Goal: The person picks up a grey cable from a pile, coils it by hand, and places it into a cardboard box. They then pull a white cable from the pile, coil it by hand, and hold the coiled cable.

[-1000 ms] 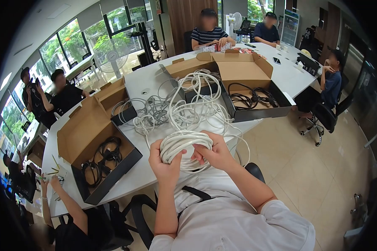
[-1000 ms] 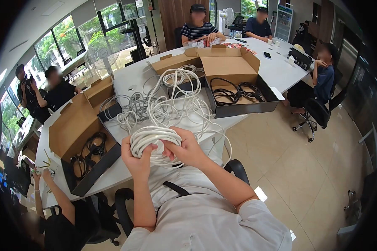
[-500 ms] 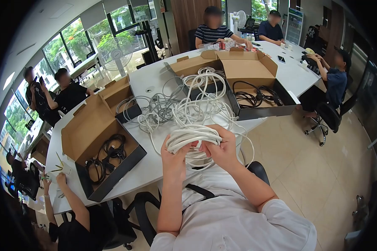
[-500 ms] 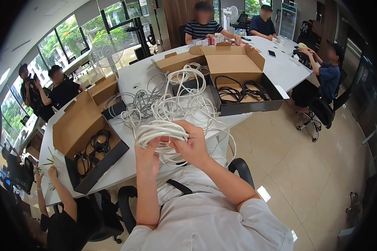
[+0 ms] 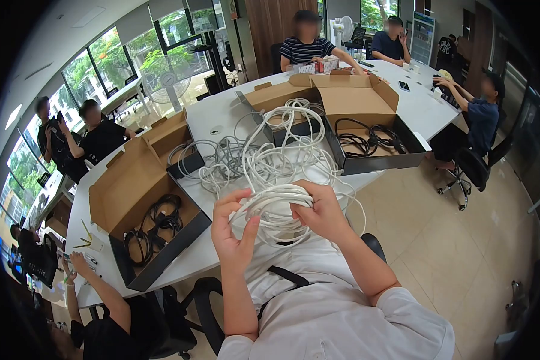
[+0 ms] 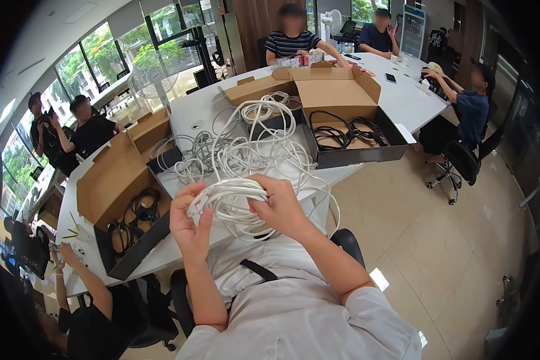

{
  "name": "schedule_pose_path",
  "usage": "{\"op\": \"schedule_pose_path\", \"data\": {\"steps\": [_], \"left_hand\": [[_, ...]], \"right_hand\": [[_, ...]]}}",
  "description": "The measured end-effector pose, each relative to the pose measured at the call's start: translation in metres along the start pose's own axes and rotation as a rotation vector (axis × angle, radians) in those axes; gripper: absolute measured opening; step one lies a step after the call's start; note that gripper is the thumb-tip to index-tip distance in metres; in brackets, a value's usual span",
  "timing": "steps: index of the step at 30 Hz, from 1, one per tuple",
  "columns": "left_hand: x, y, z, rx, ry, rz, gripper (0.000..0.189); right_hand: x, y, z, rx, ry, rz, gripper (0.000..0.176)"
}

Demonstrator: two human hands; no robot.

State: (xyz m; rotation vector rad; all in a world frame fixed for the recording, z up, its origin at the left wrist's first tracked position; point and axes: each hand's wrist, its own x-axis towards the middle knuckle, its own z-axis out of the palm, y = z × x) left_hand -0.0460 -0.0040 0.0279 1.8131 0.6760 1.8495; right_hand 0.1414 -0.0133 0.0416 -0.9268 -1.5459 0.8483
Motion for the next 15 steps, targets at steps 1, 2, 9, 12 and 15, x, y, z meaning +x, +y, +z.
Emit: {"op": "schedule_pose_path", "data": {"steps": [1, 2, 9, 12, 15], "left_hand": [[0.0, -0.001, 0.0, 0.038, -0.009, 0.017, 0.029], [0.0, -0.003, 0.0, 0.077, -0.017, 0.036, 0.03], [-0.01, 0.004, 0.024, -0.058, 0.118, -0.058, 0.041], [-0.002, 0.01, 0.018, -0.063, 0.013, -0.189, 0.041], [0.004, -0.008, 0.006, 0.121, -0.137, 0.033, 0.034]], "right_hand": [[-0.001, -0.001, -0.001, 0.027, 0.015, -0.019, 0.019], [-0.002, -0.004, -0.003, 0.054, 0.029, -0.038, 0.02], [-0.007, -0.013, 0.002, 0.139, 0.084, -0.276, 0.023], [-0.007, -0.02, 0.006, 0.131, 0.083, -0.294, 0.022], [-0.009, -0.024, 0.01, 0.255, 0.085, -0.249, 0.022]]}}
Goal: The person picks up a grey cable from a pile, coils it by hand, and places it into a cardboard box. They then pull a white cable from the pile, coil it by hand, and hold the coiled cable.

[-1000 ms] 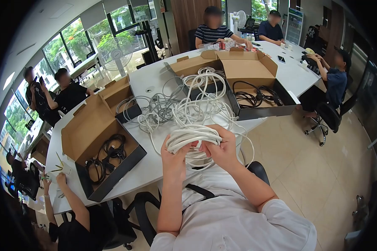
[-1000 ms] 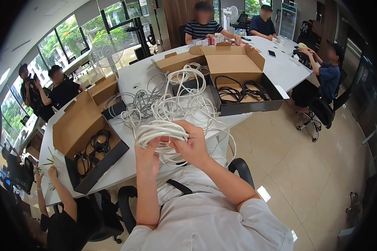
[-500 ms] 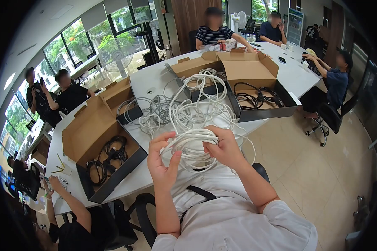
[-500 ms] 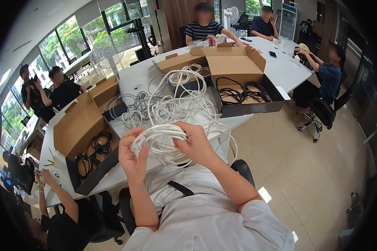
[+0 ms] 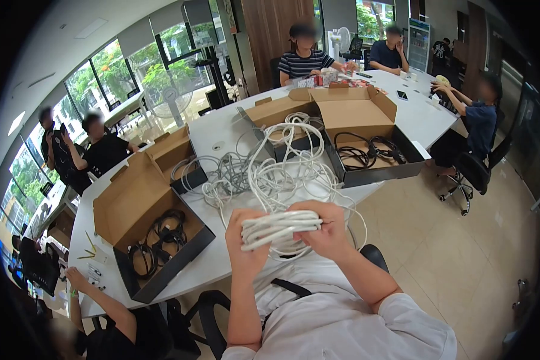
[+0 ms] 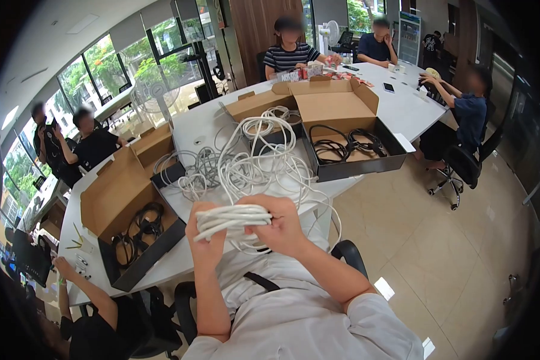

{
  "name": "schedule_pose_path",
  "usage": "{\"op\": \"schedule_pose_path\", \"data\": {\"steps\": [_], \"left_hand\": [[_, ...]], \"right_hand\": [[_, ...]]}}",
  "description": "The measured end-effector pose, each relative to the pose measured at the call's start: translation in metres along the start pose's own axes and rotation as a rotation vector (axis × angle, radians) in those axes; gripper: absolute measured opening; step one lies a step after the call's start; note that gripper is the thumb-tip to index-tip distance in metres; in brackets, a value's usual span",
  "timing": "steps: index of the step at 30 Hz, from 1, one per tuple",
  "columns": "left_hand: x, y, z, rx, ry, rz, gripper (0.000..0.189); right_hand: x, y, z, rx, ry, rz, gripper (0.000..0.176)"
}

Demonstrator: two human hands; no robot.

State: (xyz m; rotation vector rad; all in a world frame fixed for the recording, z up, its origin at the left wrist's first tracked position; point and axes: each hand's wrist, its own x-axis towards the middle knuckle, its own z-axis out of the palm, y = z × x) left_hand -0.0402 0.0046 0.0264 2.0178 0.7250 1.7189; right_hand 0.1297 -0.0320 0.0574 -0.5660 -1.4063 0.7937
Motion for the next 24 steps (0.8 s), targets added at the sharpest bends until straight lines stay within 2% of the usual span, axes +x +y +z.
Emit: {"op": "schedule_pose_path", "data": {"steps": [1, 4, 5, 7, 10, 12, 13, 16, 17, 19, 21, 22, 23, 24], "left_hand": [[0.001, 0.005, 0.003, -0.114, 0.087, -0.011, 0.023], [-0.016, -0.003, 0.006, -0.627, 0.097, -0.195, 0.026], [-0.023, -0.007, 0.007, -0.781, 0.092, -0.226, 0.028], [-0.03, -0.012, 0.005, -1.035, 0.044, -0.177, 0.031], [-0.032, -0.011, 0.006, -1.15, 0.162, -0.24, 0.027], [-0.027, -0.004, 0.004, -1.089, 0.205, -0.298, 0.016], [-0.025, -0.003, 0.001, -1.056, 0.224, -0.325, 0.011], [-0.024, -0.018, -0.01, -1.146, 0.259, -0.384, 0.011], [-0.022, -0.02, -0.015, -1.111, 0.287, -0.384, 0.018], [-0.012, -0.014, -0.027, -1.203, 0.399, -0.445, 0.018], [0.001, 0.001, -0.033, -1.286, 0.526, -0.488, 0.018], [0.001, 0.002, -0.038, -1.396, 0.463, -0.455, 0.018], [0.003, 0.001, -0.045, -1.505, 0.396, -0.417, 0.018], [0.003, 0.001, -0.049, -1.614, 0.323, -0.376, 0.018]], "right_hand": [[-0.001, 0.0, 0.001, 0.038, -0.021, 0.022, 0.022], [-0.003, 0.011, 0.006, 0.08, -0.117, 0.01, 0.022], [-0.001, 0.006, 0.005, 0.148, -0.148, 0.098, 0.024], [-0.002, 0.011, 0.007, 0.254, -0.132, 0.177, 0.026], [-0.001, 0.02, 0.01, 0.296, -0.142, 0.299, 0.028], [0.004, 0.021, 0.011, 0.257, -0.163, 0.344, 0.03], [0.007, 0.026, 0.005, 0.289, -0.267, 0.42, 0.035], [0.006, 0.034, 0.006, 0.394, -0.275, 0.187, 0.036], [0.006, 0.038, 0.003, 0.356, -0.253, 0.131, 0.038], [0.003, 0.049, -0.007, 0.279, -0.214, 0.031, 0.041], [0.007, 0.053, -0.019, -0.172, -0.047, 0.005, 0.043], [0.011, 0.056, -0.023, -0.393, 0.04, -0.008, 0.044], [0.019, 0.062, -0.022, -0.242, 0.131, 0.133, 0.039], [0.027, 0.065, -0.023, 0.111, 0.048, 0.369, 0.037]]}}
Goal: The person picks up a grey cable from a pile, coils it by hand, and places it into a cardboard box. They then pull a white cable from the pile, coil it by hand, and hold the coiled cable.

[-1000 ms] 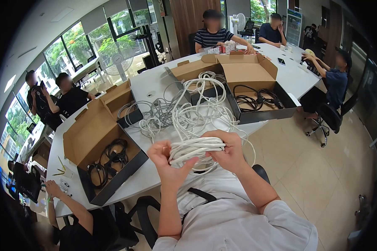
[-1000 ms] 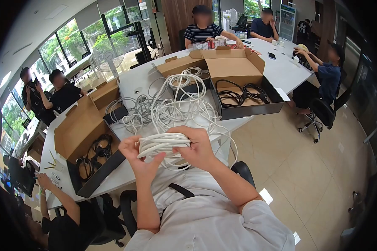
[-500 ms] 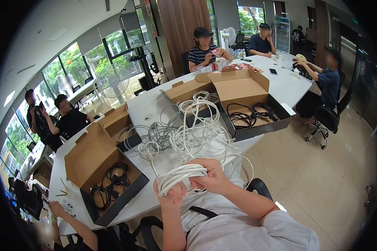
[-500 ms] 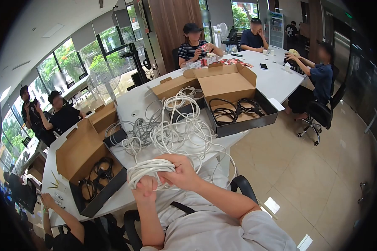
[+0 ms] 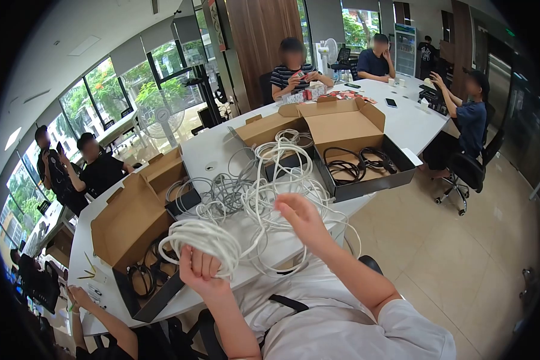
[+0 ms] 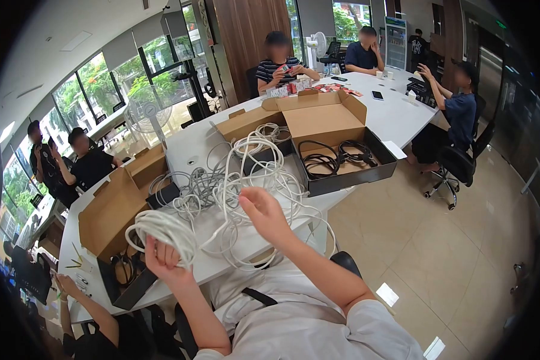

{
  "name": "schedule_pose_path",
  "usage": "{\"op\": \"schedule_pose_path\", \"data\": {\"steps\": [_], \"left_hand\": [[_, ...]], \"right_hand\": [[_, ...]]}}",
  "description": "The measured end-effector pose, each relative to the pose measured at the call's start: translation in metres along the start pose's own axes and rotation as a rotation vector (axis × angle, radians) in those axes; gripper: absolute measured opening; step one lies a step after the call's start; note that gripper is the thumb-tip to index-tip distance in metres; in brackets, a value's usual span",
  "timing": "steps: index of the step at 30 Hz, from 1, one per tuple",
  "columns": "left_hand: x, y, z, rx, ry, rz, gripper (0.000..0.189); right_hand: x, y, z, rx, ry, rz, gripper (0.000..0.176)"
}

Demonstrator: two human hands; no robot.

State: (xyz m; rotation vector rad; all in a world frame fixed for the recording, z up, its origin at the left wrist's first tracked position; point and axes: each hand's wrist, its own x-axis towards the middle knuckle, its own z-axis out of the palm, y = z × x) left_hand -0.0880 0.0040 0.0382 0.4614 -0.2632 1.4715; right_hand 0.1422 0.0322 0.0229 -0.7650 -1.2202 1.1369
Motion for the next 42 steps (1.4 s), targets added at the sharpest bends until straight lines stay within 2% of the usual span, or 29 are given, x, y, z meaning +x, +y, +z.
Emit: {"op": "schedule_pose_path", "data": {"steps": [2, 3, 6, 7, 9, 10, 11, 12, 13, 14, 16, 18, 19, 21, 23, 24, 25, 28, 30, 32, 33, 36, 37, 40, 41, 42], "left_hand": [[-0.004, -0.001, 0.002, -0.073, -0.006, -0.016, 0.019], [-0.008, -0.005, 0.004, -0.109, 0.008, -0.04, 0.018], [-0.018, -0.007, 0.0, -0.037, 0.039, -0.036, 0.017], [-0.02, -0.006, 0.001, -0.024, 0.048, -0.025, 0.017], [-0.025, 0.002, -0.004, 0.072, 0.028, -0.004, 0.016], [-0.028, 0.007, -0.003, 0.005, 0.033, 0.016, 0.016], [-0.03, 0.012, -0.001, -0.064, 0.026, 0.036, 0.017], [-0.031, 0.016, -0.001, -0.137, 0.016, 0.058, 0.017], [-0.031, 0.022, -0.008, -0.011, -0.166, 0.004, 0.022], [-0.032, 0.025, -0.013, 0.044, -0.214, 0.028, 0.024], [-0.034, 0.031, -0.017, 0.14, -0.322, 0.051, 0.03], [-0.031, 0.04, -0.019, 0.213, -0.453, 0.059, 0.037], [-0.033, 0.038, -0.015, 0.213, -0.423, 0.077, 0.034], [-0.044, 0.043, -0.018, 0.299, -0.151, 0.184, 0.023], [-0.044, 0.05, -0.015, 0.17, -0.158, 0.143, 0.019], [-0.037, 0.051, -0.01, 0.103, -0.181, 0.129, 0.018], [-0.035, 0.052, 0.002, -0.067, -0.111, 0.125, 0.017], [-0.035, 0.07, 0.006, 0.092, -0.026, 0.264, 0.016], [-0.038, 0.091, -0.008, 0.076, 0.089, 0.354, 0.01], [-0.039, 0.107, -0.023, 0.074, 0.157, 0.432, 0.008], [-0.039, 0.111, -0.028, 0.039, 0.12, 0.473, 0.013], [-0.043, 0.125, -0.042, 0.0, 0.118, 0.465, 0.014], [-0.044, 0.128, -0.044, 0.021, 0.126, 0.478, 0.016], [-0.045, 0.135, -0.04, 0.093, 0.258, 0.591, 0.016], [-0.048, 0.142, -0.044, 0.104, 0.191, 0.573, 0.016], [-0.05, 0.145, -0.039, 0.092, 0.235, 0.622, 0.016]], "right_hand": [[0.018, -0.006, 0.0, 0.649, -0.27, 0.493, 0.034], [0.024, -0.021, 0.012, 0.639, -0.288, 0.652, 0.032], [0.055, -0.021, 0.02, 0.462, -0.233, 0.469, 0.03], [0.06, -0.018, 0.023, 0.297, -0.101, 0.362, 0.028], [0.06, -0.01, 0.025, -0.006, -0.141, 0.279, 0.026], [0.062, -0.006, 0.025, -0.161, -0.163, 0.226, 0.025], [0.06, 0.003, 0.019, -0.295, -0.2, -0.002, 0.024], [0.061, -0.003, 0.013, -0.481, -0.091, -0.227, 0.023], [0.058, -0.015, 0.005, -0.664, 0.016, -0.447, 0.023], [0.054, -0.027, -0.003, -0.841, 0.122, -0.665, 0.023], [0.058, -0.067, -0.02, -1.344, 0.408, -0.849, 0.027], [0.075, -0.053, -0.05, -1.582, 0.324, -0.701, 0.021], [0.083, -0.048, -0.057, -1.571, 0.217, -0.562, 0.019], [0.091, -0.036, -0.07, -1.54, -0.003, -0.269, 0.018], [0.096, -0.021, -0.082, -1.593, 0.046, -0.325, 0.02], [0.103, -0.03, -0.083, -1.622, 0.079, -0.375, 0.021], [0.111, -0.046, -0.088, -1.572, 0.078, -0.393, 0.022], [0.104, -0.08, -0.104, -1.328, -0.02, -0.32, 0.021], [0.104, -0.096, -0.115, -0.914, 0.027, -0.111, 0.018], [0.106, -0.11, -0.126, -0.934, 0.129, -0.197, 0.018], [0.108, -0.116, -0.13, -0.943, 0.185, -0.243, 0.018], [0.114, -0.128, -0.134, -0.998, 0.389, -0.417, 0.022], [0.119, -0.128, -0.137, -0.93, 0.417, -0.429, 0.026], [0.142, -0.125, -0.156, -0.738, 0.548, -0.329, 0.028], [0.153, -0.121, -0.167, -0.646, 0.589, -0.288, 0.028], [0.164, -0.117, -0.182, -0.592, 0.639, -0.252, 0.029]]}}
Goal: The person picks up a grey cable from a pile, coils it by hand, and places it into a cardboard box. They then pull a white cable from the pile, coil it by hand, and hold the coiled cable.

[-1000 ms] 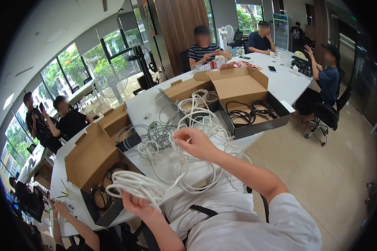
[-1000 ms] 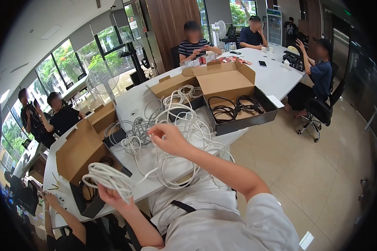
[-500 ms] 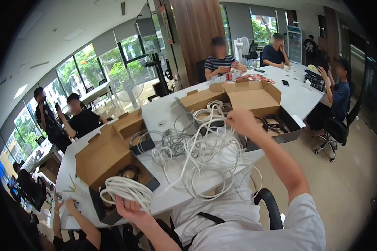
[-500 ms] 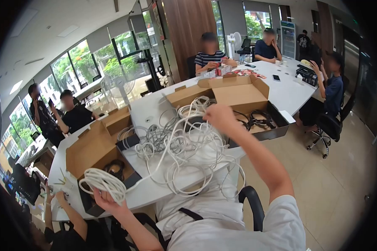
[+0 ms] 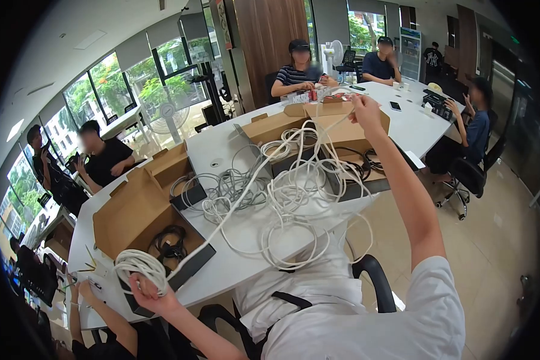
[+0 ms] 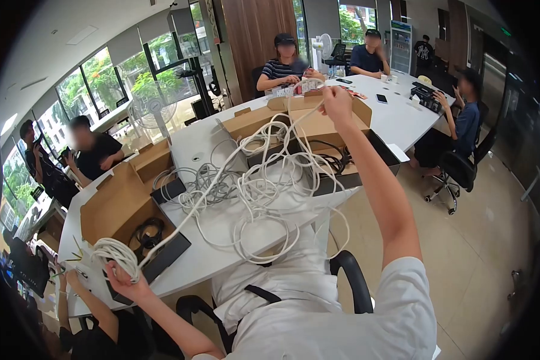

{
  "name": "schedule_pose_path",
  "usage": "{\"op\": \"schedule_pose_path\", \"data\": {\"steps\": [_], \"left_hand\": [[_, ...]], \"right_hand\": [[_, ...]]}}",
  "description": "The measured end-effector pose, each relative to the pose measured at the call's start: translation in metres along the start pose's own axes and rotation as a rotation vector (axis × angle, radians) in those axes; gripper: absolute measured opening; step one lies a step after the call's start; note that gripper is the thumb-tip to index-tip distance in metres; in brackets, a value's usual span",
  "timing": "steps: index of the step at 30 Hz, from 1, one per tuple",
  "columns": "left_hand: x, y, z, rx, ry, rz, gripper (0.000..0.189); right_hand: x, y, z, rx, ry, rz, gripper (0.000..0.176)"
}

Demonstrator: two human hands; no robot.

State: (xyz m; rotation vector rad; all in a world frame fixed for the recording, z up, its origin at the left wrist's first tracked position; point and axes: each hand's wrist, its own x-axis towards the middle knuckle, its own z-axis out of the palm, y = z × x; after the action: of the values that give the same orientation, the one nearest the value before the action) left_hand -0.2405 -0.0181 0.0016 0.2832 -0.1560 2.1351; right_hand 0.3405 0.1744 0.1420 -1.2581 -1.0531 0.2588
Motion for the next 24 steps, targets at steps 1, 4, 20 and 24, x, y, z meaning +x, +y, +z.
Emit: {"op": "schedule_pose_path", "data": {"steps": [1, 4, 20, 24], "left_hand": [[-0.003, 0.006, 0.011, -0.003, 0.048, 0.046, 0.016], [0.011, 0.026, 0.016, 0.017, 0.04, 0.164, 0.014], [0.018, 0.062, -0.006, -0.067, -0.202, 0.129, 0.041], [0.005, 0.022, 0.017, -0.074, -0.158, 0.078, 0.04]], "right_hand": [[0.014, 0.011, -0.002, 0.03, 0.039, 0.061, 0.029], [0.034, 0.045, -0.001, 0.204, 0.144, 0.212, 0.028], [0.026, 0.107, -0.046, -0.168, -0.057, 0.238, 0.027], [0.009, 0.059, -0.003, -0.258, -0.223, 0.015, 0.026]]}}
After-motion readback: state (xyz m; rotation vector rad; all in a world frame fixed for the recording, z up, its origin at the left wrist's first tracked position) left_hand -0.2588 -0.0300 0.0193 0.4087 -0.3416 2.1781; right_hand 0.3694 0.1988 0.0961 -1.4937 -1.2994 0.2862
